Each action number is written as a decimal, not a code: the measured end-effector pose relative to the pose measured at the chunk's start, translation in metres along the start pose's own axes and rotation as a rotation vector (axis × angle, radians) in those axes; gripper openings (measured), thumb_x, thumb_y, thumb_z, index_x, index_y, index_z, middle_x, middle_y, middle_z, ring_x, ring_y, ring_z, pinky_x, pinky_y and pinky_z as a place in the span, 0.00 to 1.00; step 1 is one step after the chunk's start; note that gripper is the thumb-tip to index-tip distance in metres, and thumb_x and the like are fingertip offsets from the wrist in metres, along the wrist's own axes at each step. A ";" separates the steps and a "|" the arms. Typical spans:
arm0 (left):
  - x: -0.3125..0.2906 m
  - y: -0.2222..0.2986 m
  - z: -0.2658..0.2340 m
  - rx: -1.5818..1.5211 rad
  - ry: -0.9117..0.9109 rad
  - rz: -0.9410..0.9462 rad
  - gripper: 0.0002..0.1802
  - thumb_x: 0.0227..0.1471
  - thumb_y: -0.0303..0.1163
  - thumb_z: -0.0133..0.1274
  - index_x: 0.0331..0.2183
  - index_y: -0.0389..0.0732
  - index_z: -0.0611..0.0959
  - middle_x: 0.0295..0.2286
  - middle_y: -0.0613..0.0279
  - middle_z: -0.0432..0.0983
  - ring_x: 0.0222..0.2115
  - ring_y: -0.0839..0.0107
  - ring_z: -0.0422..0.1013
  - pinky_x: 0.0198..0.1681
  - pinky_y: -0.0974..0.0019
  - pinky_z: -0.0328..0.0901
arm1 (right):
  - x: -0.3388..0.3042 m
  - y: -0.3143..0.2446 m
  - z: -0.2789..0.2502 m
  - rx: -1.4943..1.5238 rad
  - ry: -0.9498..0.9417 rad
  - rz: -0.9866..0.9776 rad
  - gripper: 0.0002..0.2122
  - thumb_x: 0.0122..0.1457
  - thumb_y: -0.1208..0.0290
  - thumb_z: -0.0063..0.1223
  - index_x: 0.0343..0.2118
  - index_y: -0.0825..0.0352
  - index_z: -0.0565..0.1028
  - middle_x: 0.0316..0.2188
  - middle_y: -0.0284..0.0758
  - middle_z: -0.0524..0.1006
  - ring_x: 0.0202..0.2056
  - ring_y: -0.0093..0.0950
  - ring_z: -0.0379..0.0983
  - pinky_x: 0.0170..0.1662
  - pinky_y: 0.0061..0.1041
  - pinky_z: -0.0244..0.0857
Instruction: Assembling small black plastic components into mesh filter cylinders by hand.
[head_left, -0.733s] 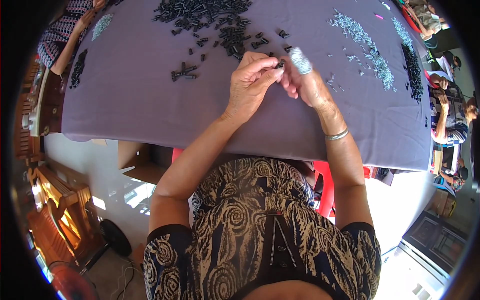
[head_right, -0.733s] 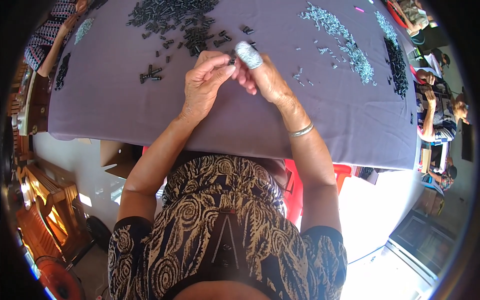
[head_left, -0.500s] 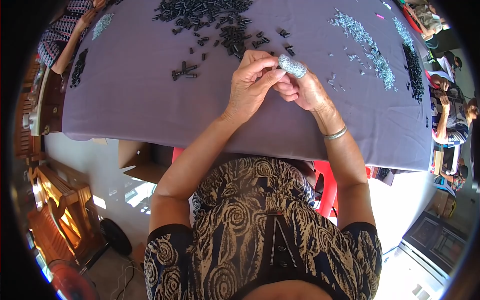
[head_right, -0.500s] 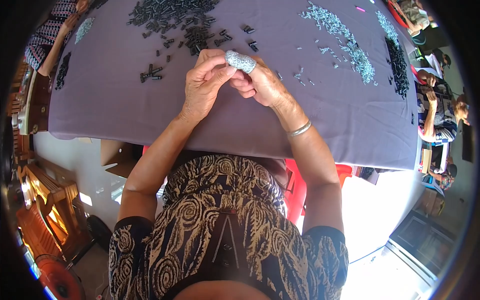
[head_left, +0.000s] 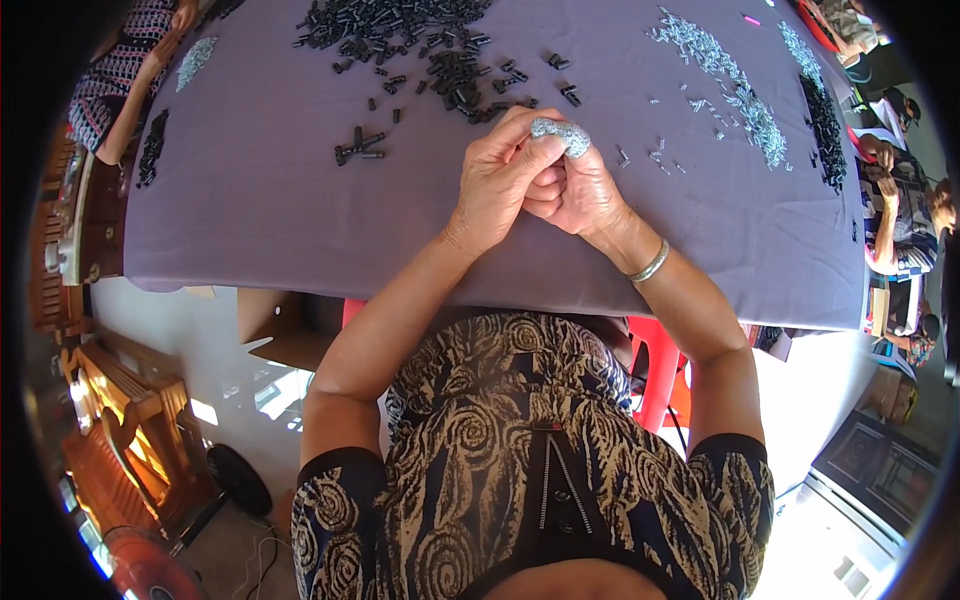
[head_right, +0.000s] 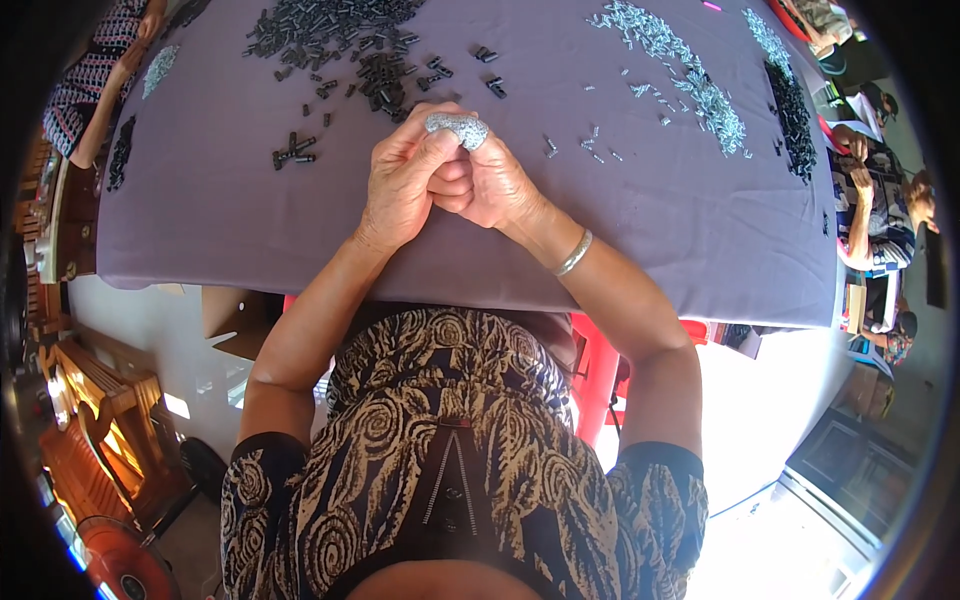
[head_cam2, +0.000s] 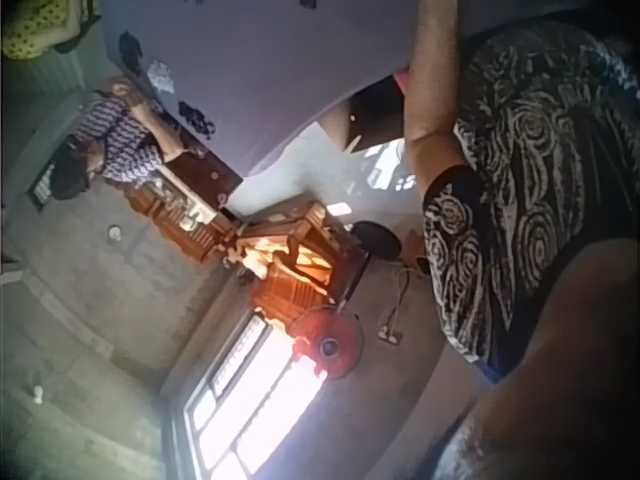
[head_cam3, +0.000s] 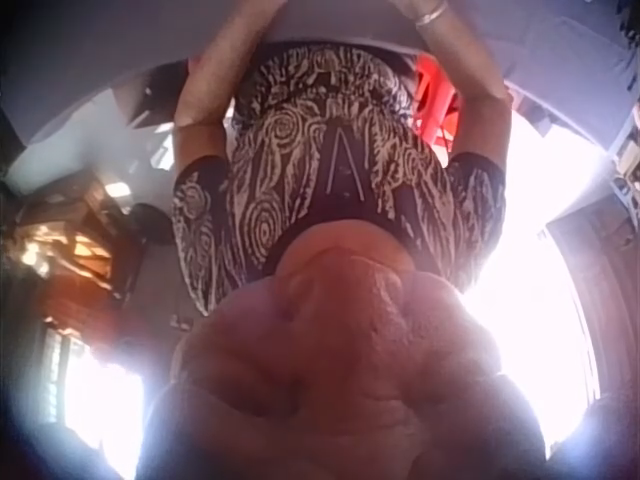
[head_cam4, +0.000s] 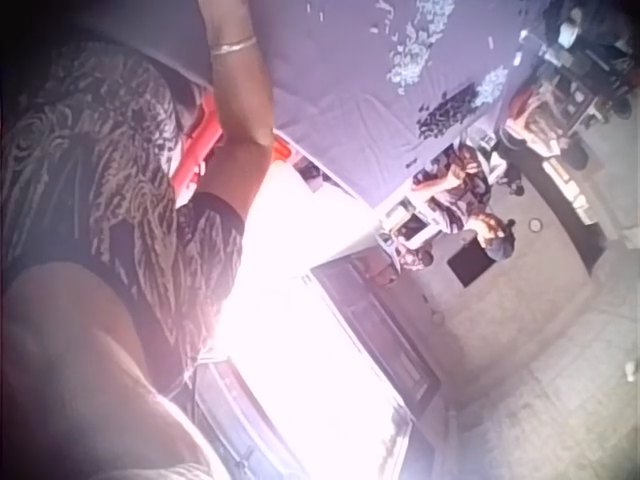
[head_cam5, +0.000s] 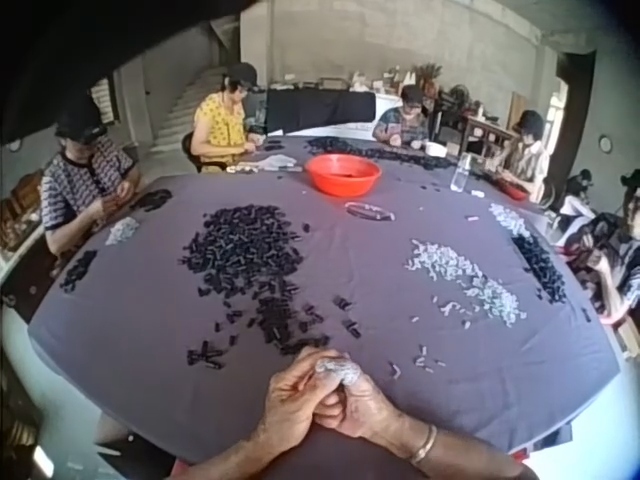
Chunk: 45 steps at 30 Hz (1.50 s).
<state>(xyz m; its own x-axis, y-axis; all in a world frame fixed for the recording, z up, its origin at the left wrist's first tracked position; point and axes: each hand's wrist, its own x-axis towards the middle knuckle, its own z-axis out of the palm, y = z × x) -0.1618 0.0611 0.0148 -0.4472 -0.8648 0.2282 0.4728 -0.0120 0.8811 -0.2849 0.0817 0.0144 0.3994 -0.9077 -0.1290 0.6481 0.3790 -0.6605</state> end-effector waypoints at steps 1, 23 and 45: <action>0.000 -0.002 0.000 -0.014 0.011 0.002 0.12 0.55 0.26 0.47 0.40 0.33 0.76 0.37 0.64 0.71 0.39 0.77 0.67 0.45 0.72 0.61 | 0.000 0.000 0.003 0.016 0.029 0.005 0.16 0.54 0.49 0.49 0.25 0.59 0.69 0.12 0.19 0.53 0.13 0.13 0.47 0.14 0.15 0.41; -0.013 0.055 -0.058 1.055 0.225 0.352 0.08 0.43 0.26 0.59 0.31 0.38 0.81 0.24 0.61 0.71 0.25 0.69 0.69 0.28 0.70 0.63 | 0.001 -0.044 -0.004 -0.161 0.232 -0.298 0.23 0.56 0.43 0.42 0.17 0.57 0.57 0.13 0.22 0.52 0.14 0.14 0.43 0.15 0.14 0.35; -0.003 0.044 -0.047 1.155 0.162 0.376 0.13 0.41 0.24 0.59 0.34 0.39 0.80 0.30 0.59 0.71 0.31 0.65 0.70 0.34 0.68 0.65 | 0.007 -0.060 -0.029 -1.929 0.645 -0.494 0.06 0.48 0.70 0.57 0.27 0.66 0.74 0.28 0.34 0.74 0.28 0.36 0.72 0.33 0.33 0.67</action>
<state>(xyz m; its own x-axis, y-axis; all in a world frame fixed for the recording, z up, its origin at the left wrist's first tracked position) -0.1041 0.0392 0.0331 -0.2895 -0.7720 0.5659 -0.4362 0.6327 0.6399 -0.3392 0.0474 0.0317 -0.0613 -0.9311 0.3597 -0.9078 -0.0977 -0.4078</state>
